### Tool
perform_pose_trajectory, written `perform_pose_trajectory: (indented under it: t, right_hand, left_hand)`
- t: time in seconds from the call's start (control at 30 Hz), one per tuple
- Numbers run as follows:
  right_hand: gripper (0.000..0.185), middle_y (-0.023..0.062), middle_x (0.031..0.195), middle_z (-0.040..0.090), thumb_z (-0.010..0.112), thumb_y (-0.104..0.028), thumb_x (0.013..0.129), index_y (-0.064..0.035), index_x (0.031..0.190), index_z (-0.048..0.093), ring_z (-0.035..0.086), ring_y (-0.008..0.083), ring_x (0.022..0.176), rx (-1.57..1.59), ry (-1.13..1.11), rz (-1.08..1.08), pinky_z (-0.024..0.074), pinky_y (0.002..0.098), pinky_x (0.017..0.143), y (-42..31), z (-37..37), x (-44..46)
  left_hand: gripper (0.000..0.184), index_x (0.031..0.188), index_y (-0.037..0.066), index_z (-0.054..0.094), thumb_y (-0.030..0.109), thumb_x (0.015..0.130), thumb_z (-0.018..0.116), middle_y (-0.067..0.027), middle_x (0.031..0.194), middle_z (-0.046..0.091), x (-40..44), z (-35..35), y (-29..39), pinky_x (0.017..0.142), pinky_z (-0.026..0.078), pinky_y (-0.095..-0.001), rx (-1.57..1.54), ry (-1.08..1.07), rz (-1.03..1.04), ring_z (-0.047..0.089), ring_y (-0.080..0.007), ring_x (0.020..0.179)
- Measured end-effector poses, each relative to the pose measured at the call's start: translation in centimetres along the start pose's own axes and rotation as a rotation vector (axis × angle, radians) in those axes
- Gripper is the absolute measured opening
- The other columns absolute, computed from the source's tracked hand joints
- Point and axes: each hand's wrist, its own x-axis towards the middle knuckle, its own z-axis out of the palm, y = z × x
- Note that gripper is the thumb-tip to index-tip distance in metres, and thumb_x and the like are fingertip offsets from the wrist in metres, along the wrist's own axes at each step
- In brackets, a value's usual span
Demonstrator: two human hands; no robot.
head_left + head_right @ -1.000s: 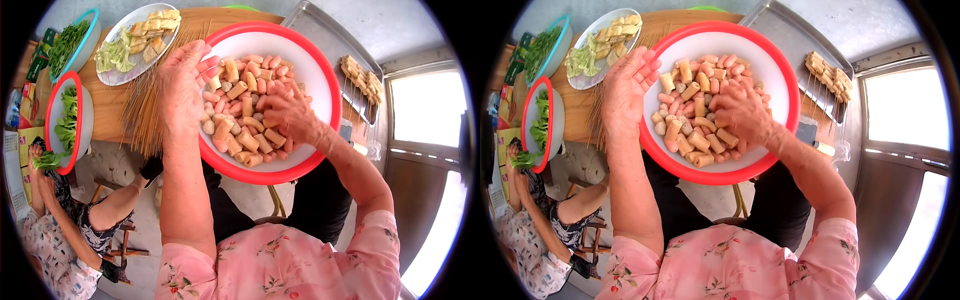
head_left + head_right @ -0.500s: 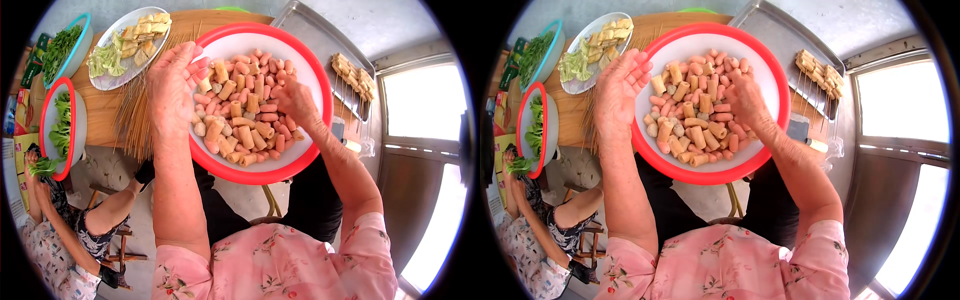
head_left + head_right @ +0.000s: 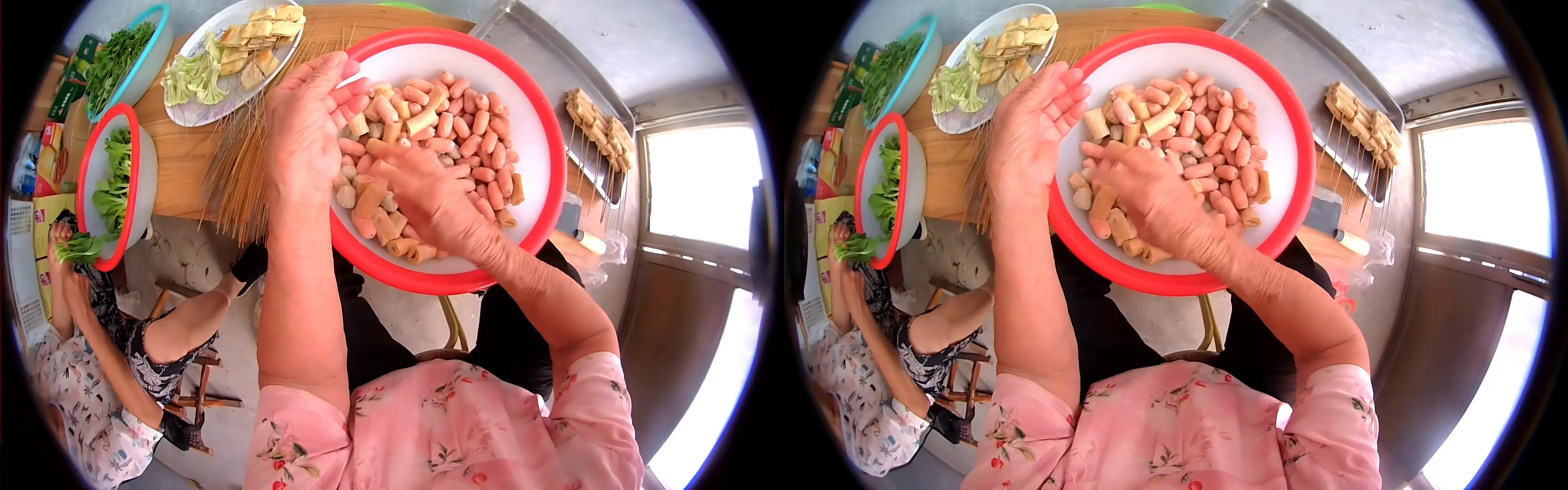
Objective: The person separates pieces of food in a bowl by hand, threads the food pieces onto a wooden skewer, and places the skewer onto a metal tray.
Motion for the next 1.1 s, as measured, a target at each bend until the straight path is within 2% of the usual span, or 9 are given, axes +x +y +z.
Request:
perform_pose_trajectory:
  t: [0.03,0.17,0.4,0.47,0.57,0.7,0.9,0.97,1.1]
  right_hand:
    - [0.044,0.0136,0.115,0.051,0.062,0.007,0.067,-0.0072,0.109,0.058,0.052,0.0289,0.109,-0.163,-0.101,-0.231,0.0457,0.0352,0.092,-0.2,0.5,0.0]
    - [0.037,0.0151,0.111,0.052,0.061,0.006,0.064,-0.007,0.098,0.06,0.052,0.031,0.107,-0.175,-0.171,-0.308,0.045,0.037,0.09,1.1,3.3,0.4]
    - [0.037,0.0144,0.092,0.058,0.071,-0.005,0.069,-0.005,0.105,0.06,0.058,0.0285,0.087,0.333,0.035,0.627,0.0476,0.0368,0.075,5.4,-1.2,1.8]
    - [0.03,0.0118,0.092,0.061,0.068,-0.007,0.077,-0.0044,0.106,0.059,0.059,0.028,0.086,-0.055,0.278,0.323,0.0477,0.0358,0.077,5.5,-1.5,1.5]
    - [0.033,0.0116,0.093,0.062,0.07,-0.009,0.076,-0.0039,0.107,0.059,0.058,0.0291,0.091,-0.317,0.236,0.206,0.0477,0.037,0.078,4.9,-0.1,1.5]
    - [0.047,0.0131,0.113,0.056,0.069,-0.004,0.07,-0.0057,0.114,0.055,0.053,0.0306,0.104,-0.134,-0.04,0.095,0.0431,0.0379,0.089,2.0,3.0,2.1]
    - [0.04,0.0107,0.11,0.054,0.064,-0.006,0.073,-0.0056,0.11,0.052,0.05,0.0262,0.106,-0.361,-0.051,-0.067,0.0384,0.0376,0.09,0.9,6.3,3.8]
    - [0.034,0.0111,0.106,0.056,0.064,-0.002,0.072,-0.0043,0.104,0.054,0.054,0.0286,0.102,-0.196,-0.061,-0.027,0.042,0.039,0.086,1.6,6.9,4.0]
    - [0.026,0.009,0.086,0.06,0.058,0.004,0.081,-0.0003,0.106,0.055,0.063,0.0209,0.08,0.47,-0.072,0.509,0.0511,0.0301,0.069,1.9,4.5,4.8]
  left_hand:
    - [0.027,0.108,-0.002,0.058,0.016,0.089,0.06,-0.0153,0.102,0.062,0.0,-0.1,-0.1,0.079,0.05,-0.0324,0.003,0.002,0.001,0.062,-0.0226,0.09]
    - [0.028,0.108,-0.003,0.057,0.017,0.089,0.06,-0.0156,0.103,0.062,0.0,0.1,-0.3,0.079,0.05,-0.0326,0.008,-0.012,0.004,0.062,-0.023,0.089]
    - [0.031,0.109,-0.003,0.057,0.02,0.089,0.061,-0.0155,0.102,0.063,-0.3,-0.1,0.0,0.078,0.05,-0.0312,0.058,0.016,-0.002,0.062,-0.0227,0.088]
    - [0.031,0.11,-0.003,0.057,0.02,0.089,0.06,-0.0156,0.103,0.062,-0.4,-0.3,0.0,0.078,0.05,-0.0311,0.067,-0.006,0.006,0.062,-0.0226,0.088]
    - [0.031,0.11,-0.003,0.057,0.019,0.089,0.06,-0.0159,0.103,0.062,-0.3,-0.4,0.1,0.078,0.05,-0.0311,0.062,-0.018,0.022,0.062,-0.0226,0.089]
    - [0.03,0.11,-0.004,0.057,0.018,0.089,0.06,-0.0164,0.102,0.063,-0.1,-0.8,0.2,0.078,0.05,-0.0319,0.023,0.016,0.03,0.063,-0.0229,0.089]
    - [0.029,0.108,-0.003,0.058,0.018,0.088,0.06,-0.0163,0.101,0.063,-0.1,-0.6,0.2,0.078,0.05,-0.0324,0.025,0.033,0.034,0.063,-0.0234,0.088]
    - [0.029,0.108,-0.003,0.058,0.018,0.088,0.06,-0.0161,0.101,0.063,-0.2,-0.4,0.3,0.077,0.05,-0.0323,0.035,0.025,0.029,0.063,-0.0234,0.088]
    - [0.031,0.109,-0.002,0.058,0.021,0.088,0.061,-0.0145,0.101,0.063,-0.1,-0.8,0.2,0.076,0.049,-0.0316,0.095,0.003,0.04,0.063,-0.0215,0.088]
